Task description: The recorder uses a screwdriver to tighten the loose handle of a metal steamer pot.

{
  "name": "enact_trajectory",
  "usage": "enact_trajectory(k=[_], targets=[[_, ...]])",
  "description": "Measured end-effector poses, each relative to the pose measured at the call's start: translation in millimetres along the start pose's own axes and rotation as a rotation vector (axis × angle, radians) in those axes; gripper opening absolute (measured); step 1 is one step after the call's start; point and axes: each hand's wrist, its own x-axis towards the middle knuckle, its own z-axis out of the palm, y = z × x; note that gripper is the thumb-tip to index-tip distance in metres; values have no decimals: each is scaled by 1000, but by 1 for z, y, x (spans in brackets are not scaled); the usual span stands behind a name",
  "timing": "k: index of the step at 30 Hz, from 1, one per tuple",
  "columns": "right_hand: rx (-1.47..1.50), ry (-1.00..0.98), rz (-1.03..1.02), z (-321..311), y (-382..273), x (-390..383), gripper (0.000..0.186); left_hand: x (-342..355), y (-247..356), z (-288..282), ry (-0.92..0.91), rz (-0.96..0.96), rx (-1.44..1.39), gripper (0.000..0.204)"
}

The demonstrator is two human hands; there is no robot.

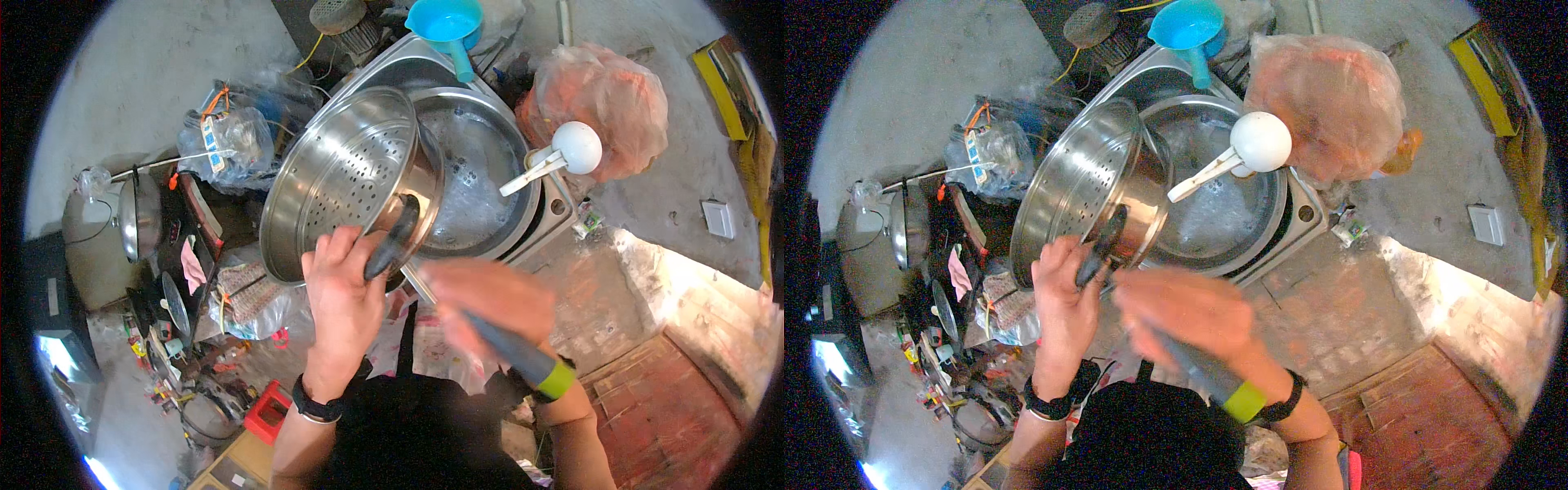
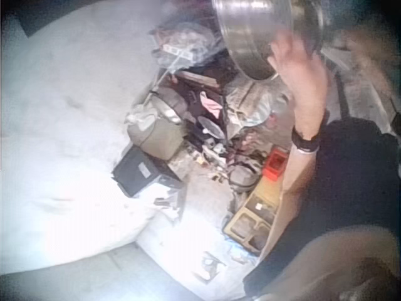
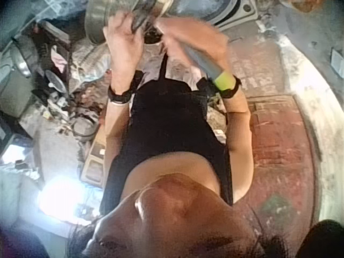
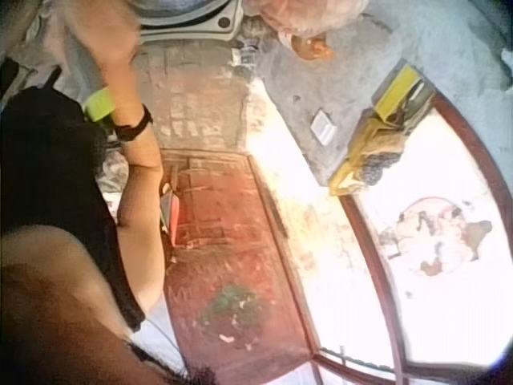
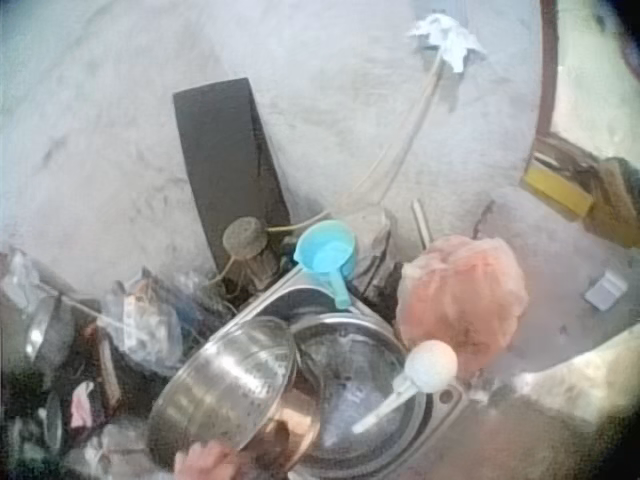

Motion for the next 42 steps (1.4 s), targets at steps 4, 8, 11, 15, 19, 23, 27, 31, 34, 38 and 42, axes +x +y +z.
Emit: enact_trajectory(k=[4,8,11,15,19,23,27,31,34,38,42], targets=[[-16,-39,39,3,-8,-2,19,-5,2,6,-86,-33,40,27],[-80,-77,38,-5,-4,1,22,-10,1,12,-68,-20,63,30],[-135,-131,49,-9,-5,0,24,-12,0,15,-73,-25,62,31],[-82,-302,50,-4,-16,-3,26,-15,1,19,-93,-13,58,32],[-150,-238,52,-13,-12,-3,31,-18,0,21,-99,-14,75,34],[-106,-336,82,-11,-15,-11,37,-20,-1,23,-117,-9,74,35],[-183,-286,57,-17,-21,-5,36,-20,-2,26,-100,-8,67,37],[-197,-318,127,-19,-25,-2,35,-23,-3,30,-106,1,70,38],[-257,-341,66,-18,-27,-2,34,-23,-2,32,-85,5,80,38],[-267,-382,163,-24,-33,4,35,-26,-6,31,-86,3,80,39],[-189,-407,79,-17,-37,2,37,-23,-2,29,-80,9,57,40]])
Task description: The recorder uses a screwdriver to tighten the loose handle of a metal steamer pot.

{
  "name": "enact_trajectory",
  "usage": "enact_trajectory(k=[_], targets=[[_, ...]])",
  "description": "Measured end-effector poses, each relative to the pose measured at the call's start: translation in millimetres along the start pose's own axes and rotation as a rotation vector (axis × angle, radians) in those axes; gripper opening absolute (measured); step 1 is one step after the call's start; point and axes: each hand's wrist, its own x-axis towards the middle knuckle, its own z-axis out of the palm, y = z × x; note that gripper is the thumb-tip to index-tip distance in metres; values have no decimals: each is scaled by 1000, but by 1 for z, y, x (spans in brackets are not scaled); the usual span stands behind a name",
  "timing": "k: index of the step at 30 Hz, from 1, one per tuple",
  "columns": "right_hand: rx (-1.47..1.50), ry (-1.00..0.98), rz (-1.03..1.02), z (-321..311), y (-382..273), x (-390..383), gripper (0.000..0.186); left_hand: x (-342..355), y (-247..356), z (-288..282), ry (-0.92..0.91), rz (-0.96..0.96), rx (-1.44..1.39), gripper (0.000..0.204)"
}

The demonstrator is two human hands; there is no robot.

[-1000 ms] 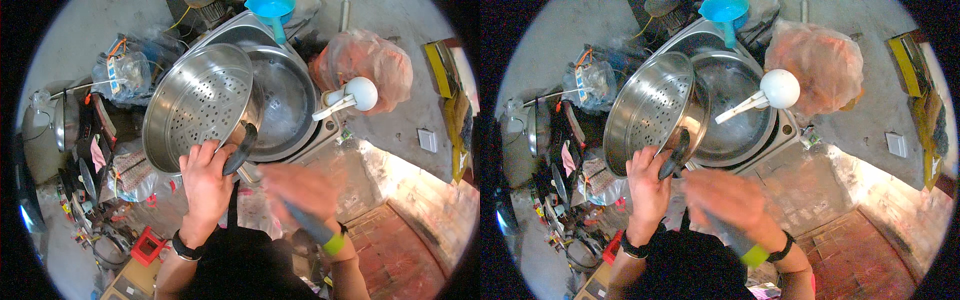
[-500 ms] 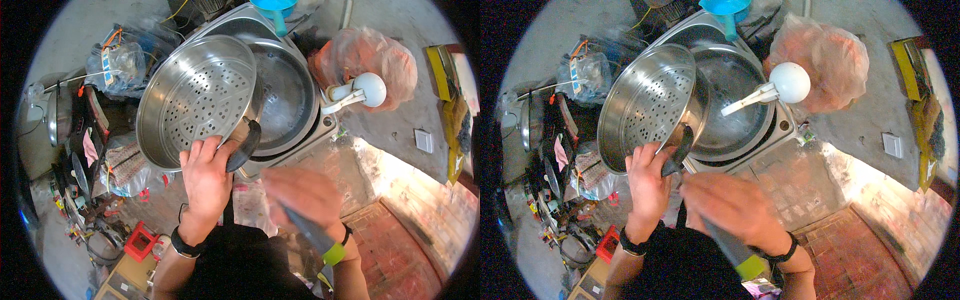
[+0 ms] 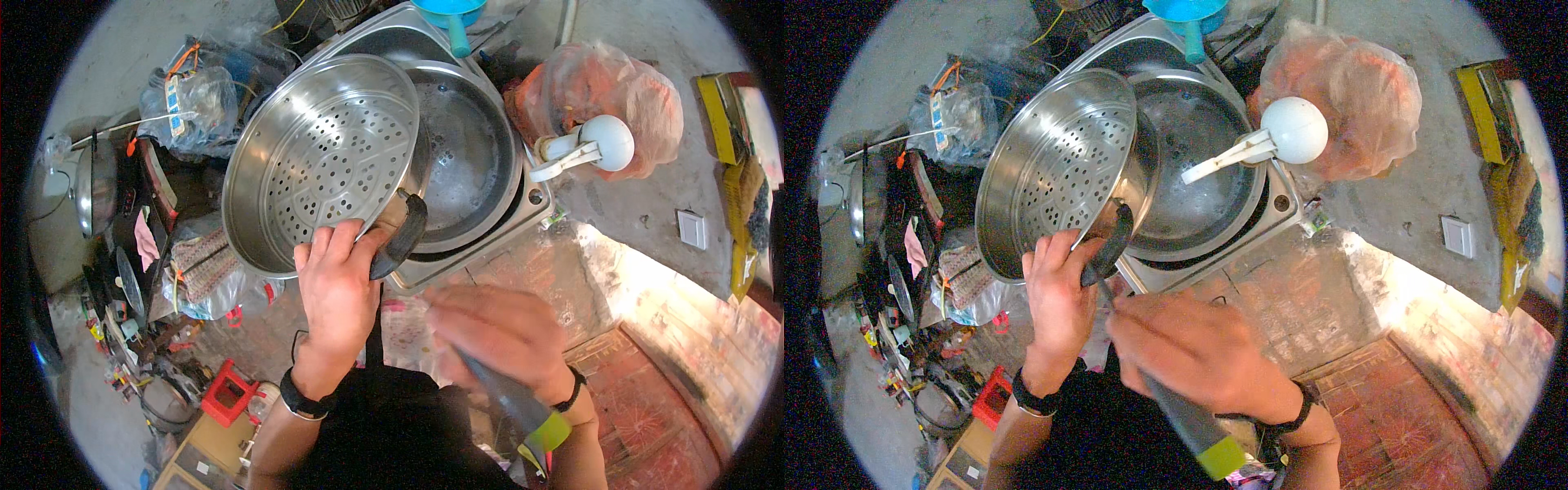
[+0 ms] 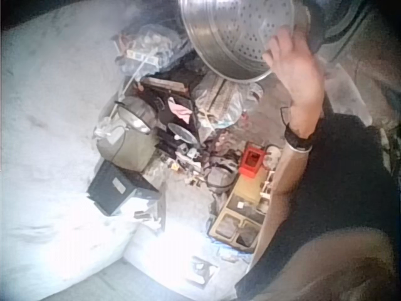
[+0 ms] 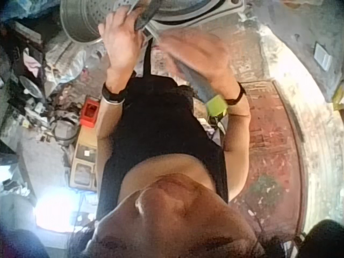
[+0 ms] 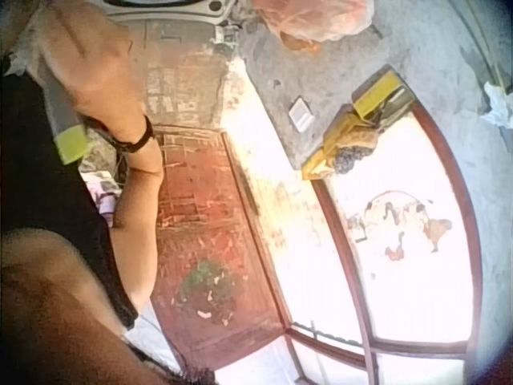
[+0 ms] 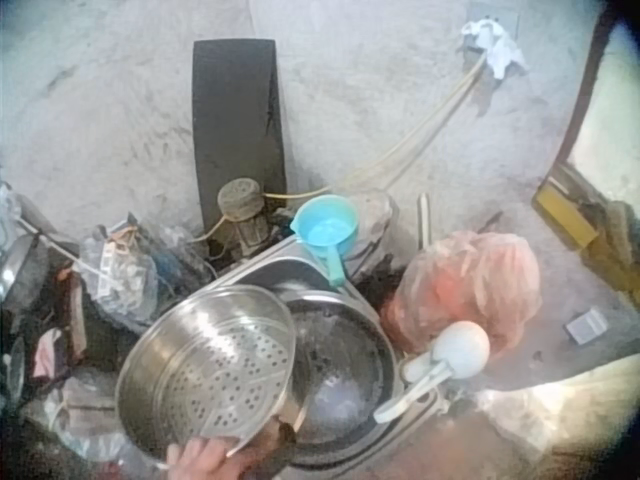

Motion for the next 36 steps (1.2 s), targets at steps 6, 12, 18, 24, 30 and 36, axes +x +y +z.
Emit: enact_trajectory(k=[6,12,18,24,30,36], targets=[[-31,46,17,-6,8,2,35,-4,-2,2,-21,-3,24,41],[-77,18,76,-15,9,2,35,-8,-5,7,4,21,45,38],[-12,-45,37,-12,6,-2,36,-9,-3,7,-12,17,33,34],[-105,-123,18,-17,4,-11,39,-7,-3,4,-21,10,-5,34],[-61,-90,31,-12,1,-12,37,-12,-3,3,-43,-13,-7,34],[49,62,56,-6,10,-3,12,-20,-10,5,-21,26,-6,31]])
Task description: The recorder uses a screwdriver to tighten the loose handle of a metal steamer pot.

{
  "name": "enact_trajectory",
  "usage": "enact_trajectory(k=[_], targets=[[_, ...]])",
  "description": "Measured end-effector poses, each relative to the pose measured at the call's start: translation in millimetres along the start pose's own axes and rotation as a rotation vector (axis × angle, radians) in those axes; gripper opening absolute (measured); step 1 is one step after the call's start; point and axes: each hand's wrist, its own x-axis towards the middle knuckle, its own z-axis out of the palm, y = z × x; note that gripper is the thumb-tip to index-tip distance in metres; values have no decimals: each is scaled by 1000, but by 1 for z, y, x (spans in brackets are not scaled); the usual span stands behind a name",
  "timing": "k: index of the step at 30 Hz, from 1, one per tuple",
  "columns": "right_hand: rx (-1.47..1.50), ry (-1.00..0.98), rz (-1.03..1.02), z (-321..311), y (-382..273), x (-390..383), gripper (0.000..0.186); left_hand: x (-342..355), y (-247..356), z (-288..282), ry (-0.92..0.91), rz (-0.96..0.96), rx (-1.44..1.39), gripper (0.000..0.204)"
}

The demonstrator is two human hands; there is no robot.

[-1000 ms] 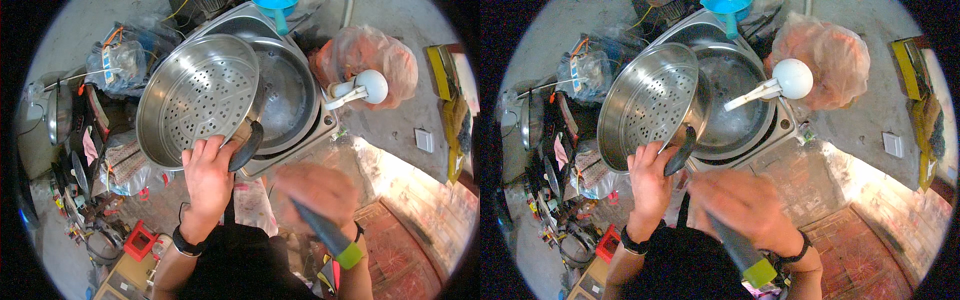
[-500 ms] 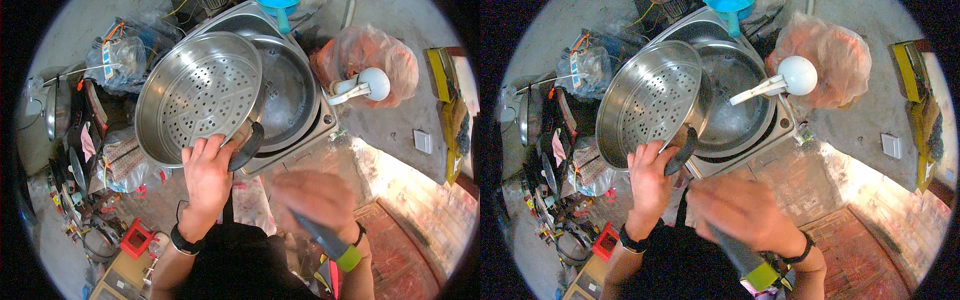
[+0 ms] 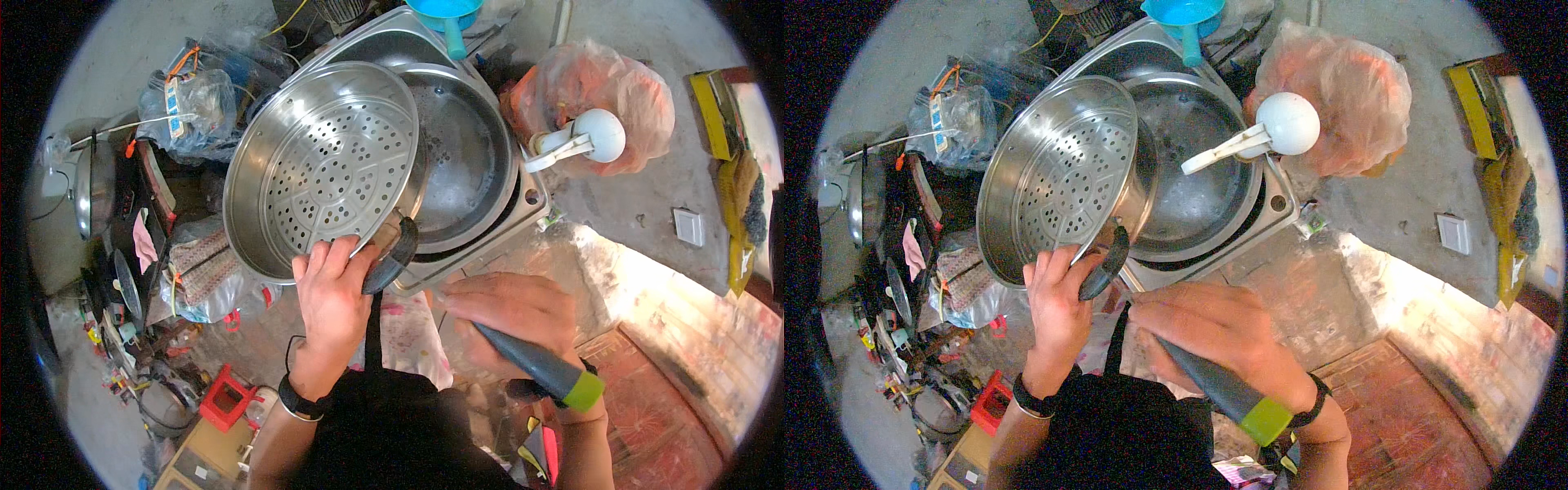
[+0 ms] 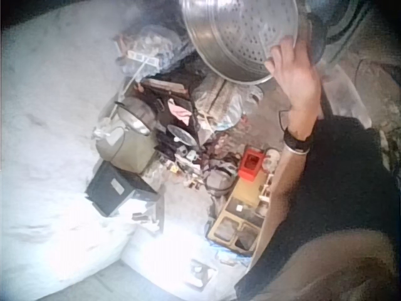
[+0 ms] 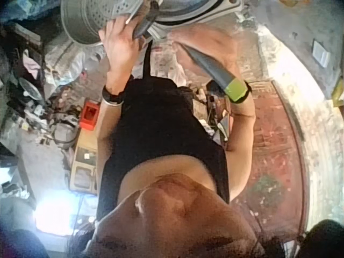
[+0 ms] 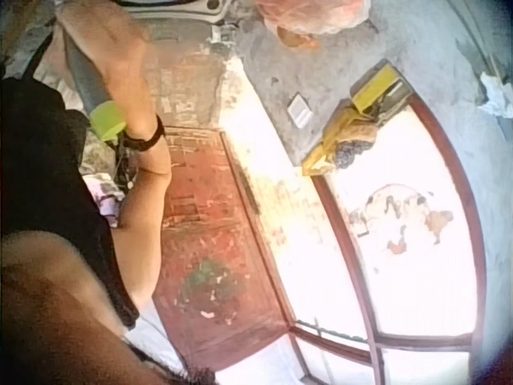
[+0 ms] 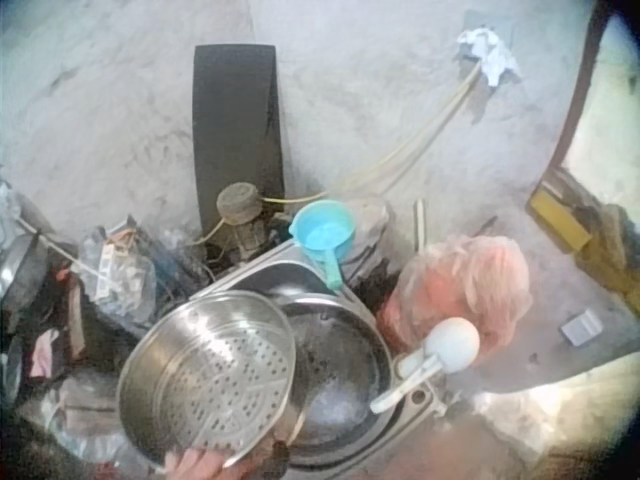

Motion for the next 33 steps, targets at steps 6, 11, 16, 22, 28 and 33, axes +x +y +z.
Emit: enact_trajectory(k=[6,11,16,22,28,33], targets=[[44,24,146,-4,10,1,12,-12,-11,6,60,37,-12,26],[8,29,257,-7,29,-1,15,-16,-16,8,59,52,-22,26],[187,131,234,-5,27,-16,16,-12,-23,5,107,20,-66,25],[271,88,288,2,50,-18,14,-15,-25,1,59,67,-35,25],[503,111,306,-1,50,-23,16,-12,-28,-2,55,59,-53,27],[492,153,444,16,67,-30,18,-12,-28,1,49,56,-72,27]])
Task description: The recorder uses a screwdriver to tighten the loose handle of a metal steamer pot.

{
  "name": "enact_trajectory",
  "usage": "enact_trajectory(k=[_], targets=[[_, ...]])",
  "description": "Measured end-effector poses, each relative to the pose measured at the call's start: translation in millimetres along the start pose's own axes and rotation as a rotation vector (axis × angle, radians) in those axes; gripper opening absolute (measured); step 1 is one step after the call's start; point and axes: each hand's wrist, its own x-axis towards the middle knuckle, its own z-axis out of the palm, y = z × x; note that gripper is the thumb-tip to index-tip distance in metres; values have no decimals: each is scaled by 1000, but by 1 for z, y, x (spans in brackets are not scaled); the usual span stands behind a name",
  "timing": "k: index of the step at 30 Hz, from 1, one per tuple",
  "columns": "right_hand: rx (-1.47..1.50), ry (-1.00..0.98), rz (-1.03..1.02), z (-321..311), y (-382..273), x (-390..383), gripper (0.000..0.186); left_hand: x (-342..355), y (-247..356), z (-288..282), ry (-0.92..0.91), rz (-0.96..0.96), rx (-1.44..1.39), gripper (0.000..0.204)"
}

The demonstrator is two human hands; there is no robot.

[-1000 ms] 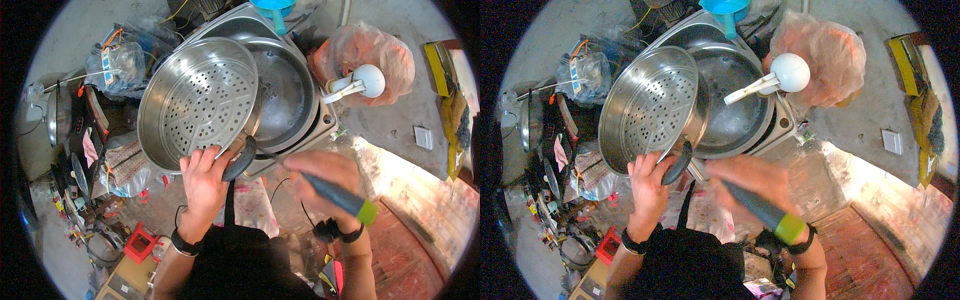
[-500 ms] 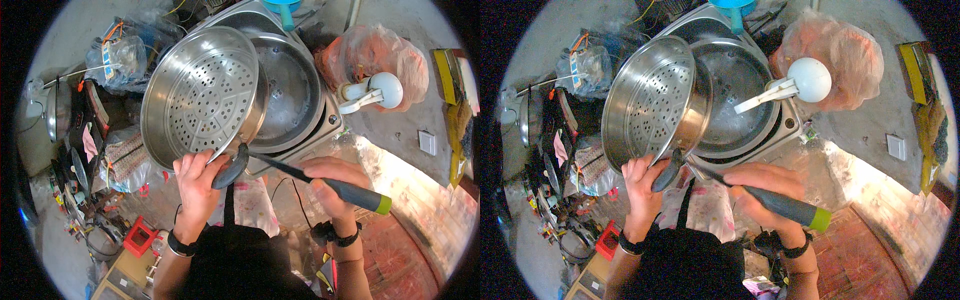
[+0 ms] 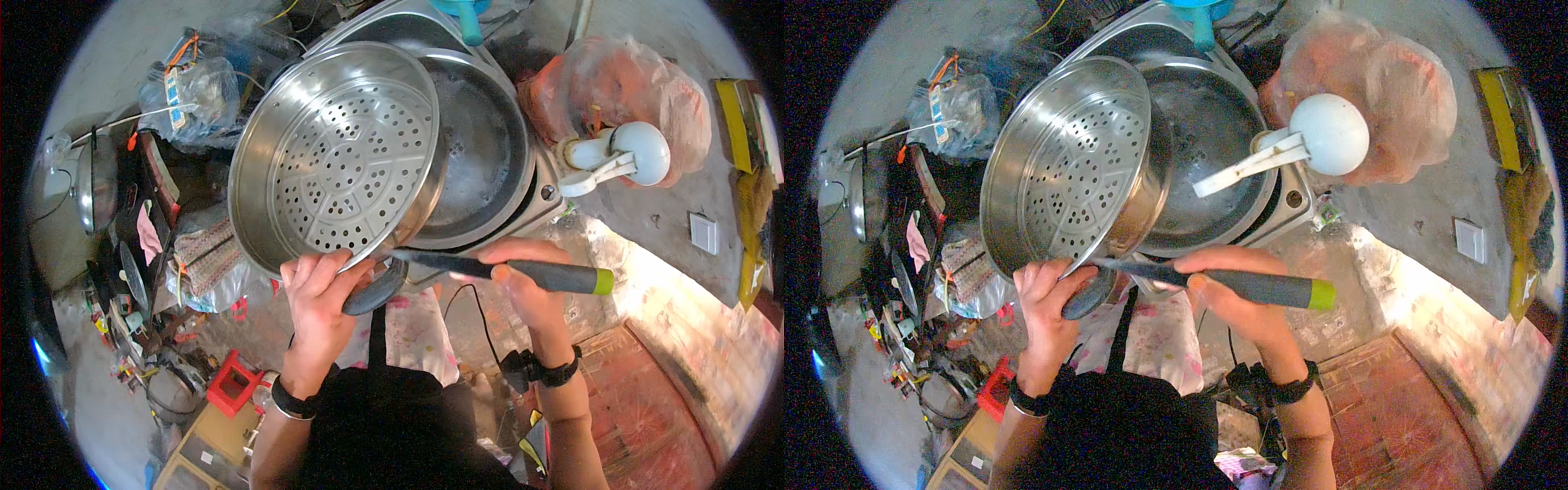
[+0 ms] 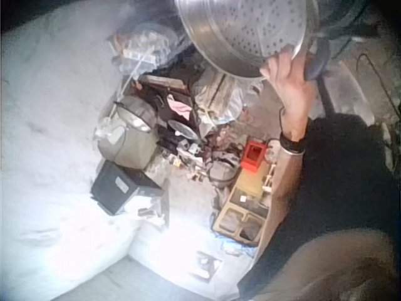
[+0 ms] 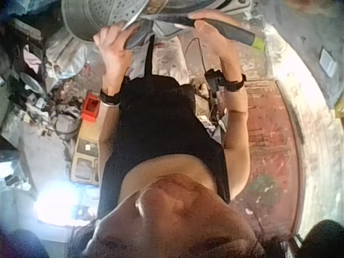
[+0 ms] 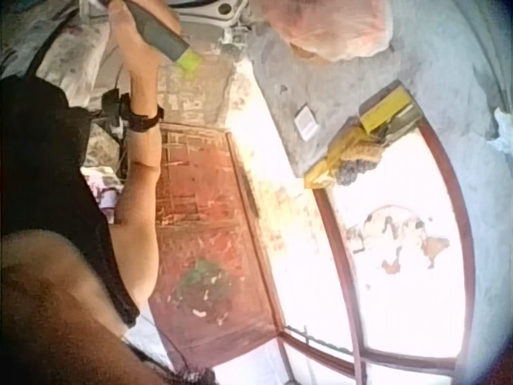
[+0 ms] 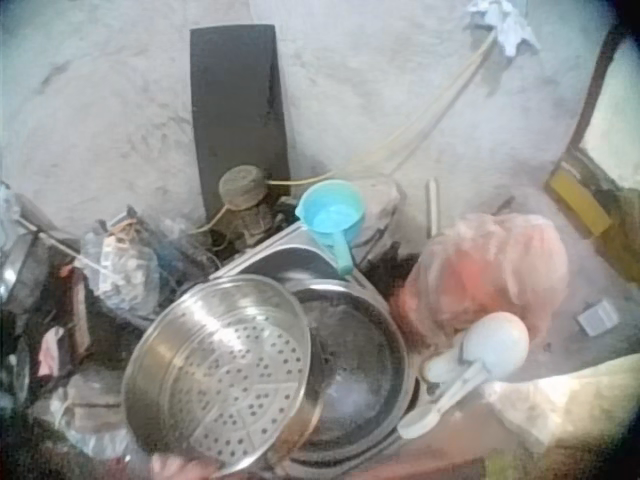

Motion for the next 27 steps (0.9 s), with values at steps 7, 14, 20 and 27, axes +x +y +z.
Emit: enact_trajectory(k=[7,14,20,27], targets=[[41,-145,-83,-2,-11,3,14,1,-2,-4,-14,-6,3,28],[90,-51,142,-12,3,8,15,1,-6,-5,-10,-5,-9,26],[48,-239,-36,-9,-7,18,16,2,-7,-5,-18,20,-1,27],[-3,-120,-75,-15,-5,14,21,1,-16,-9,10,41,-37,29]])
